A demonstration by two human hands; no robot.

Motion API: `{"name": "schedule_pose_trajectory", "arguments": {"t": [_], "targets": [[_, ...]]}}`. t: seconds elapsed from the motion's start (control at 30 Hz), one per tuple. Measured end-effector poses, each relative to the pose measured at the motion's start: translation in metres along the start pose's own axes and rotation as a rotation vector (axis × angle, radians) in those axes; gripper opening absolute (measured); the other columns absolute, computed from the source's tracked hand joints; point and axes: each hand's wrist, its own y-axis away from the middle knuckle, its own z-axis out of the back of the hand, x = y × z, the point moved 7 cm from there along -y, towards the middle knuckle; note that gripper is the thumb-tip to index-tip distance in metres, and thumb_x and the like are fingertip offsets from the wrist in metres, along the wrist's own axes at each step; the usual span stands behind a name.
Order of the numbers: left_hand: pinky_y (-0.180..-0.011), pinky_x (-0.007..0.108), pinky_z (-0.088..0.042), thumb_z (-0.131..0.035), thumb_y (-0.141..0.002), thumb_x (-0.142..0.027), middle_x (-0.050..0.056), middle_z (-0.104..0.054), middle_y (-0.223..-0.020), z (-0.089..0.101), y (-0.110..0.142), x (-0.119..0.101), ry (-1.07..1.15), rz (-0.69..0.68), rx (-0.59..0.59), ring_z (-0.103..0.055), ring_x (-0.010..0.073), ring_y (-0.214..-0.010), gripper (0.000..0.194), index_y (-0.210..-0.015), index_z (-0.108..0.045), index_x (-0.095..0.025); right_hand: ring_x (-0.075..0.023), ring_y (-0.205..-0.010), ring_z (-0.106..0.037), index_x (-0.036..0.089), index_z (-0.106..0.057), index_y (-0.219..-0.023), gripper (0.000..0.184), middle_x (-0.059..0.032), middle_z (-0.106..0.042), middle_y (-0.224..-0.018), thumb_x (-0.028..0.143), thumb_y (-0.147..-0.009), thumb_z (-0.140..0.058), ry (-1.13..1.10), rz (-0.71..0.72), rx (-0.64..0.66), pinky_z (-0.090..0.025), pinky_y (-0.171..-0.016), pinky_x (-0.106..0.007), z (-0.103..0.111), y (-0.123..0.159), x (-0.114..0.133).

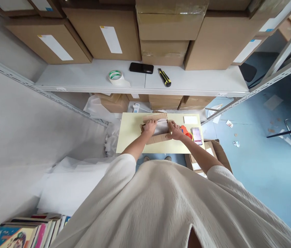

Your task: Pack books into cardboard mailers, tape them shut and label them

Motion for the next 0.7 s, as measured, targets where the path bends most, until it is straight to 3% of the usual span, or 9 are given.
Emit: {"name": "schedule_pose_trajectory", "arguments": {"t": [0.2,0.33,0.47,0.57,0.7], "targets": [[-0.121,0.064,-0.041,-0.074,-0.091,-0.017,0.028,-0.06,-0.153,-0.001,0.021,0.014,-0.24,0.099,0.072,-0.063,0.0437,-0.137,0.064,-0.153,-0.061,-0.016,-0.0532,-0.17,-0.026,0.039,0.006,-0.186,0.141,-0.0162,0.001,-0.195,0.065,-0.085,-0.089,-0.004,-0.017,-0.002,-0.028,-0.134,-0.069,0.0,0.001,-0.001],[-0.123,0.064,-0.043,-0.065,-0.096,-0.019,0.026,-0.042,-0.175,-0.013,0.042,0.022,-0.211,0.054,0.086,-0.061,0.0446,-0.143,0.074,-0.168,-0.049,-0.018,-0.0529,-0.164,-0.035,0.04,0.002,-0.187,0.14,-0.0174,-0.003,-0.194,0.064,-0.084,-0.09,0.013,0.021,-0.02,-0.032,-0.131,-0.069,-0.001,0.002,0.002],[-0.125,0.061,-0.045,-0.065,-0.098,-0.024,0.024,-0.027,-0.188,-0.025,0.047,0.023,-0.164,0.088,0.145,-0.06,0.0477,-0.148,0.078,-0.173,-0.045,-0.019,-0.0525,-0.161,-0.039,0.041,-0.001,-0.186,0.138,-0.0169,-0.004,-0.194,0.064,-0.083,-0.089,0.02,0.032,-0.042,-0.034,-0.129,-0.069,0.002,0.004,0.005],[-0.128,0.063,-0.042,-0.063,-0.1,-0.023,0.023,-0.03,-0.188,-0.022,0.047,0.014,-0.153,0.09,0.141,-0.056,0.0489,-0.154,0.076,-0.174,-0.045,-0.02,-0.0521,-0.161,-0.04,0.043,0.001,-0.186,0.136,-0.016,-0.002,-0.194,0.063,-0.085,-0.088,0.025,0.018,-0.055,-0.035,-0.129,-0.069,0.007,0.008,0.009],[-0.131,0.059,-0.041,-0.05,-0.107,-0.021,0.019,-0.047,-0.179,-0.006,0.067,0.002,-0.064,0.009,0.047,-0.059,0.0418,-0.152,0.054,-0.16,-0.06,-0.023,-0.0501,-0.16,-0.046,0.041,-0.001,-0.187,0.131,-0.0153,-0.006,-0.193,0.06,-0.089,-0.085,0.002,0.027,-0.17,-0.043,-0.127,-0.066,0.017,0.017,0.014]]}}
